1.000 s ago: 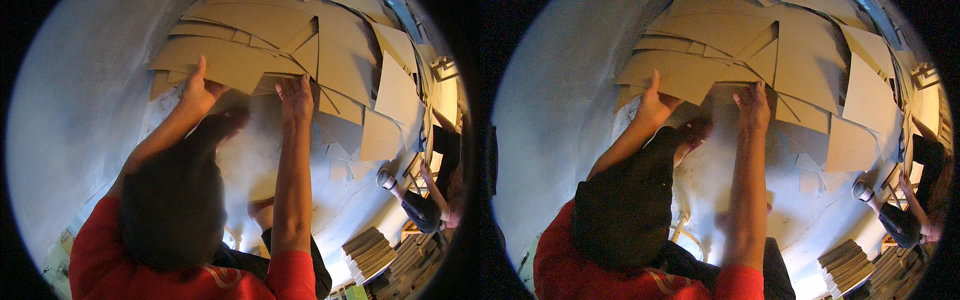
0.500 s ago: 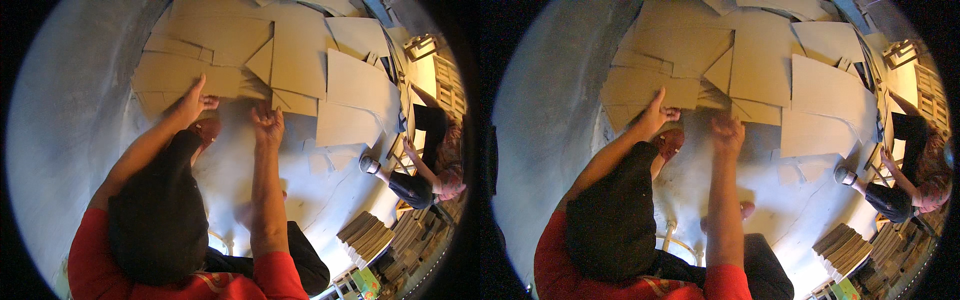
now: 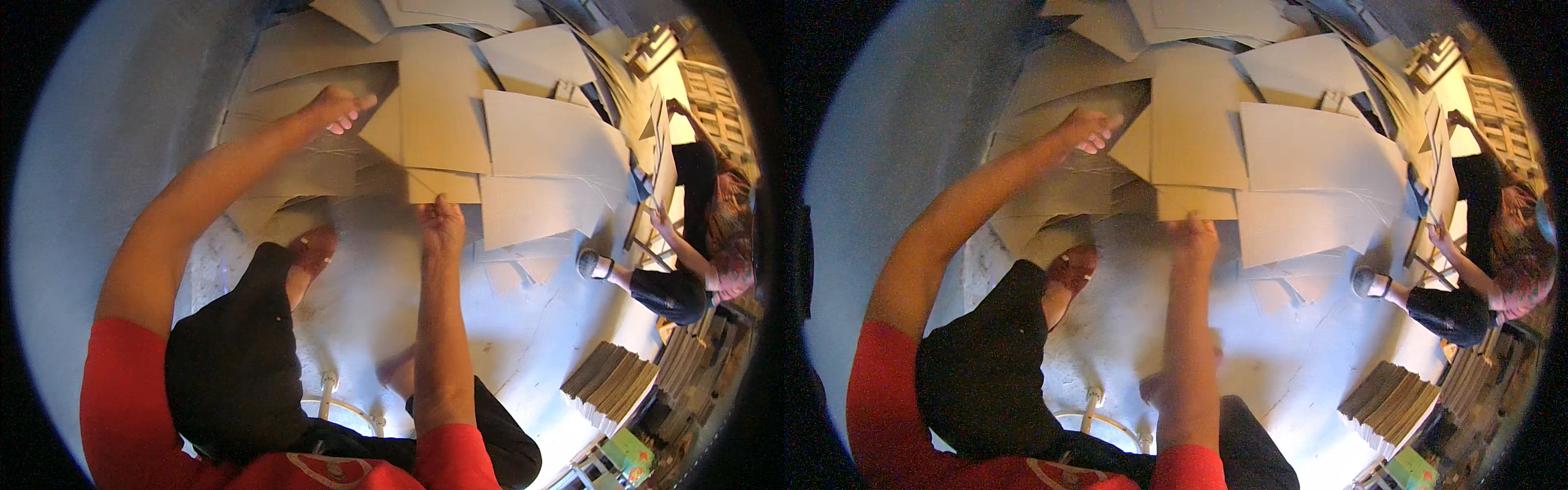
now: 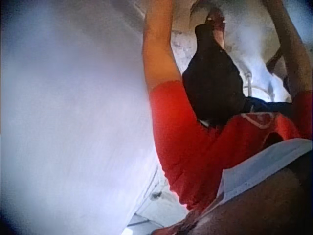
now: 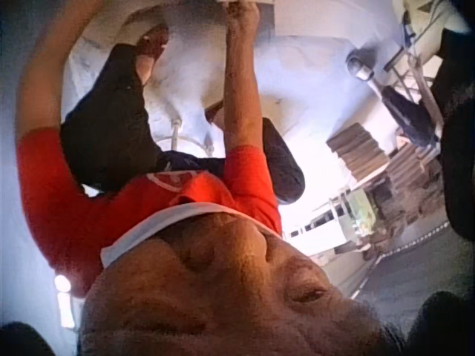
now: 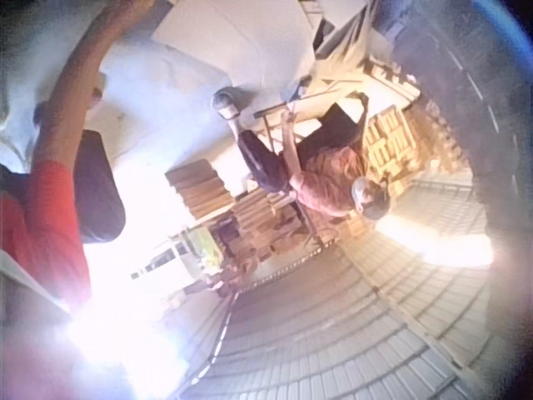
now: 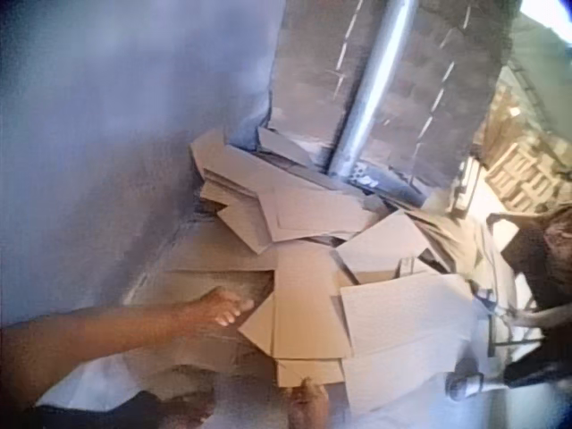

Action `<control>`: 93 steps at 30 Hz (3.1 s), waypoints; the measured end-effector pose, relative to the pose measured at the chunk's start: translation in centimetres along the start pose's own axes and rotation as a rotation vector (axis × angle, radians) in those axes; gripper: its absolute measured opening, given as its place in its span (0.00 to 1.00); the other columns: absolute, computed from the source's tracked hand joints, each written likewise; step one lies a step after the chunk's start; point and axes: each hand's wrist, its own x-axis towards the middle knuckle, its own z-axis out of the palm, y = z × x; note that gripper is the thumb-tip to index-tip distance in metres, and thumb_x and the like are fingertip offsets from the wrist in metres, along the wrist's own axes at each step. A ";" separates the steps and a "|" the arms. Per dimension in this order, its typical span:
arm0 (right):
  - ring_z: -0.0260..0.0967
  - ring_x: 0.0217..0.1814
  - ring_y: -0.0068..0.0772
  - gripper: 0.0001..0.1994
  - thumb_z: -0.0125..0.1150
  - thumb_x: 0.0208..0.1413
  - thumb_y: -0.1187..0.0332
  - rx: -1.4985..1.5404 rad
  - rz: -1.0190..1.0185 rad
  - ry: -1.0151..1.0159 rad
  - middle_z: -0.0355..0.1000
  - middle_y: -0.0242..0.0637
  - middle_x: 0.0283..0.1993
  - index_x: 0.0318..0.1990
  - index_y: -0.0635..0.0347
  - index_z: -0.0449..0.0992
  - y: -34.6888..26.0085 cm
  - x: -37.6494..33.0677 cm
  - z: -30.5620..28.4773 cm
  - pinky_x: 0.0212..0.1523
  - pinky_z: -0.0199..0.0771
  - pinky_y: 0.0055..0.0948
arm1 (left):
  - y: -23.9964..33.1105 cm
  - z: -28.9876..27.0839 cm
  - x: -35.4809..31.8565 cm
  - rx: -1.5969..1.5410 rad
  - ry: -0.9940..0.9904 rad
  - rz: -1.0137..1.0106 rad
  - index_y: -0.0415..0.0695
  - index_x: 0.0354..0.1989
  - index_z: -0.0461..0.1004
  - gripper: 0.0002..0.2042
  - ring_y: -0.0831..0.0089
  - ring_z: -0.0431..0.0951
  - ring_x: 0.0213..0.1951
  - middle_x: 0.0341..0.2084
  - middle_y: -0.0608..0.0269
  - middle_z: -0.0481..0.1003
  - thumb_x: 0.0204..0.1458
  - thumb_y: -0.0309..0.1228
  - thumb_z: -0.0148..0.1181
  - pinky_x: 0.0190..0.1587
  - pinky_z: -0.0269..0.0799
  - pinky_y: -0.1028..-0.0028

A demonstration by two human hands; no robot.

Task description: The person sits on the floor and repeatedly picks up flat cardboard pieces from a large pile, aligns them, and stacks them into neat bundles. Another person is visible nearby also handling cardboard.

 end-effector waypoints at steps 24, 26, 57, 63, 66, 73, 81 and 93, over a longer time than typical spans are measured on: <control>0.71 0.36 0.26 0.17 0.63 0.53 0.61 -0.547 0.137 0.139 0.72 0.32 0.37 0.48 0.59 0.74 1.3 -2.5 -2.6 0.33 0.69 0.24 | -12.2 0.4 -10.3 -0.313 -0.162 -0.049 0.33 0.42 0.75 0.26 0.70 0.77 0.37 0.36 0.59 0.78 0.27 0.24 0.71 0.43 0.73 0.68; 0.70 0.39 0.24 0.15 0.62 0.53 0.65 -0.558 0.169 0.002 0.73 0.33 0.39 0.46 0.60 0.74 1.7 -0.6 -1.8 0.36 0.68 0.24 | -11.9 1.1 -10.1 -0.248 -0.220 -0.025 0.33 0.42 0.75 0.24 0.71 0.77 0.36 0.35 0.59 0.78 0.30 0.25 0.71 0.43 0.73 0.70; 0.69 0.44 0.33 0.22 0.63 0.52 0.71 -0.368 -0.389 0.907 0.69 0.39 0.50 0.55 0.64 0.67 -13.7 -2.1 -11.7 0.42 0.71 0.39 | 12.1 2.8 -2.1 0.132 -0.070 0.439 0.34 0.50 0.70 0.28 0.63 0.77 0.43 0.41 0.52 0.76 0.38 0.31 0.69 0.49 0.72 0.64; 0.69 0.41 0.33 0.15 0.63 0.51 0.70 -0.071 -0.246 0.439 0.73 0.37 0.40 0.47 0.61 0.72 -15.2 1.9 -14.0 0.41 0.70 0.39 | 19.7 9.4 10.4 0.247 -0.365 0.566 0.34 0.51 0.70 0.28 0.60 0.75 0.45 0.43 0.52 0.74 0.40 0.33 0.68 0.47 0.70 0.64; 0.70 0.44 0.32 0.13 0.64 0.50 0.71 0.084 -0.233 0.298 0.74 0.36 0.41 0.44 0.60 0.74 -15.5 3.5 -15.5 0.42 0.72 0.38 | 20.2 16.3 13.3 0.391 0.037 0.479 0.35 0.50 0.70 0.28 0.59 0.73 0.48 0.45 0.49 0.73 0.40 0.36 0.69 0.49 0.68 0.63; 0.72 0.39 0.34 0.08 0.62 0.49 0.75 -0.022 -0.180 0.244 0.74 0.37 0.37 0.38 0.64 0.75 -14.5 4.4 -13.7 0.41 0.74 0.30 | 18.2 22.7 12.3 0.349 -0.333 0.446 0.34 0.49 0.71 0.26 0.59 0.75 0.46 0.41 0.50 0.76 0.42 0.36 0.67 0.48 0.70 0.64; 0.72 0.34 0.30 0.03 0.59 0.53 0.74 -0.447 -0.236 -0.009 0.74 0.34 0.33 0.36 0.61 0.74 -0.9 -2.6 -16.7 0.37 0.74 0.31 | 10.0 19.9 5.7 1.011 -0.221 0.756 0.39 0.52 0.69 0.34 0.49 0.57 0.62 0.62 0.46 0.56 0.31 0.36 0.72 0.57 0.59 0.52; 0.64 0.58 0.43 0.16 0.59 0.55 0.70 0.781 -0.033 0.193 0.71 0.42 0.53 0.51 0.63 0.72 3.9 -12.4 -12.5 0.62 0.62 0.46 | -2.5 20.5 -3.5 0.484 -0.577 0.428 0.39 0.51 0.66 0.31 0.56 0.75 0.43 0.44 0.48 0.74 0.36 0.32 0.71 0.47 0.69 0.62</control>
